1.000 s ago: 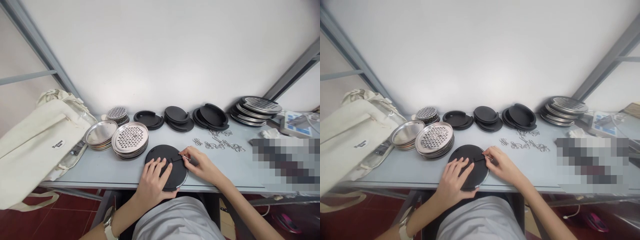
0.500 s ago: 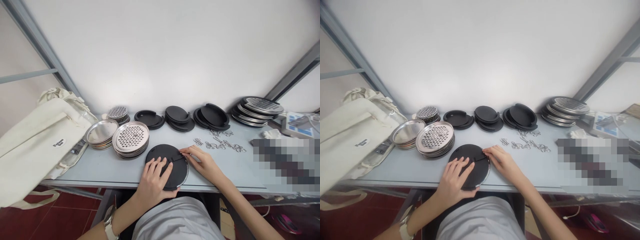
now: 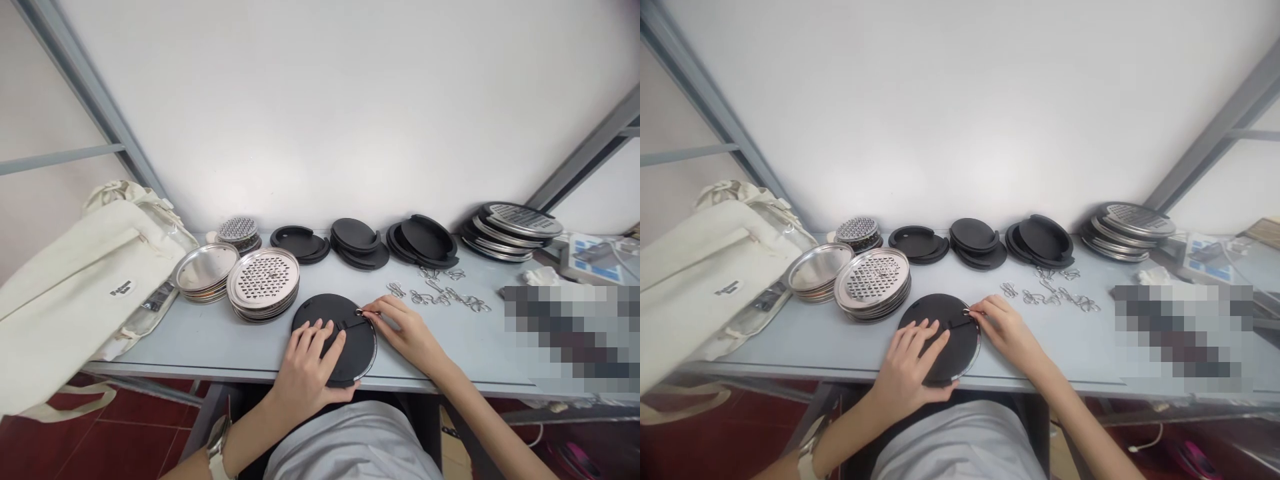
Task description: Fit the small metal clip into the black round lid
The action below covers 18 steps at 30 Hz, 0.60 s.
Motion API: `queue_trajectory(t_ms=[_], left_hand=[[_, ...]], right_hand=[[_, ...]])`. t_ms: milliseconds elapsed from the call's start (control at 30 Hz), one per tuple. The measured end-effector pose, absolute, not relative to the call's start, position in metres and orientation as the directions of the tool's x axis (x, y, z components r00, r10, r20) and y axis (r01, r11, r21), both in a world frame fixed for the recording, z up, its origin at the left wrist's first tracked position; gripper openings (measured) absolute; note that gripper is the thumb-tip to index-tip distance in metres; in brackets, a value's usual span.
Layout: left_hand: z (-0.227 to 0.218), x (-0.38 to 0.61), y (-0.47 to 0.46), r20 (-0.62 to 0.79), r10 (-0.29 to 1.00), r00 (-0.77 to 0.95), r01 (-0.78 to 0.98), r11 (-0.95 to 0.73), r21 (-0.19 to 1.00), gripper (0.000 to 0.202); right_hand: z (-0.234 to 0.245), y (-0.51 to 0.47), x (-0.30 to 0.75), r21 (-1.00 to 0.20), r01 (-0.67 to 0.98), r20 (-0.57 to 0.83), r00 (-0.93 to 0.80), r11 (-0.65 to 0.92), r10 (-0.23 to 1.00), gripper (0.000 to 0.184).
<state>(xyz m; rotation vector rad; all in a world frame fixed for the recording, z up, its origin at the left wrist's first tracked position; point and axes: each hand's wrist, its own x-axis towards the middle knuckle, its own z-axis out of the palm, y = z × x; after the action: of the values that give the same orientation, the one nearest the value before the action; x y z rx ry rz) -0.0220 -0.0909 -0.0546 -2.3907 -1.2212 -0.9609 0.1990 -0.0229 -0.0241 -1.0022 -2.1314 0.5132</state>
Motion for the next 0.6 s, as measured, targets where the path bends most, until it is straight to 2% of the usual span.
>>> queue_trajectory(t_ms=[367,600], left_hand=[[-0.0562,-0.0225,-0.0908,0.68,0.603,0.417,0.795,-0.605,0.049,0.057],[-0.0578,-0.0233,-0.0904,0.669,0.612,0.422,0.792,-0.608,0.057,0.059]], right_hand=[[-0.0241,-0.0243,0.1985,-0.607,0.513,0.356,-0.507,0.607,0.785,0.03],[-0.0256,-0.0257,0.198,-0.66,0.505,0.316,-0.485,0.556,0.815,0.025]])
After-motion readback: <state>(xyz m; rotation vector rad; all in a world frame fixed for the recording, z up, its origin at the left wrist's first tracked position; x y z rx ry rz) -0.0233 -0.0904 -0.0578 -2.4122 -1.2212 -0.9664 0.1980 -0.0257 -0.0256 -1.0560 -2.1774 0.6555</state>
